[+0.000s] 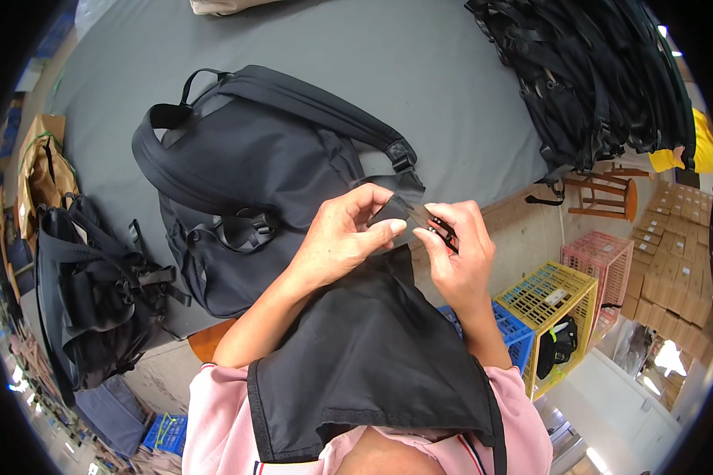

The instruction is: Cleaning and inspecting backpacks at a manufacturing work station.

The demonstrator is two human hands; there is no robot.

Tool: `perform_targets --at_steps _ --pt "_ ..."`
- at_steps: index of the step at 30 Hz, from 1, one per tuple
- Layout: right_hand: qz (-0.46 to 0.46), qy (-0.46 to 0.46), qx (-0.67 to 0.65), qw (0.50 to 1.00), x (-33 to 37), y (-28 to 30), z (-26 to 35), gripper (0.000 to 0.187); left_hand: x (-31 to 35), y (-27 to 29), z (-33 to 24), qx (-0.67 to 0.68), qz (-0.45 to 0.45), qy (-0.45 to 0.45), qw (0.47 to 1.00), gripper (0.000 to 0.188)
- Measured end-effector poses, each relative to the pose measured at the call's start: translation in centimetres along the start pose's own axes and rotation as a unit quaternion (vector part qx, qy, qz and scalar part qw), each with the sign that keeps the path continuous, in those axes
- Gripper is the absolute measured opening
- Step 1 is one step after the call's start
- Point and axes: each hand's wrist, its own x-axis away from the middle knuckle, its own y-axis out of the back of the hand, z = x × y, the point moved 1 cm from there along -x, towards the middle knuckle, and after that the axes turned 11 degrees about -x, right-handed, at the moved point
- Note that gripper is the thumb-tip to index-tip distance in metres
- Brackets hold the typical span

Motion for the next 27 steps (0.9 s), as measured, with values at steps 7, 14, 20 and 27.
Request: perform_targets --at_steps 7,14,20,27 --pt "0.022 0.15 0.087 0.985 -0.6 0.1 -1.0 0.024 0.1 0.2 0.3 0.003 0.026 0.006 1.0 0.019" --pt "0.005 0.038 -0.005 0.999 -0.1 0.6 -0.6 0.026 -0.1 0.3 0.6 -0.014 0.019 0.004 1.0 0.019" --pt "0.05 0.142 0.103 0.983 -1.0 0.5 -0.7 0.025 0.0 0.4 0.5 -0.058 -0.004 -0.015 0.998 0.02" --pt "0.014 0.042 -0.013 0.999 -0.3 0.4 -0.5 0.021 -0.1 0.4 0.9 -0.021 0.025 0.004 0.999 0.018"
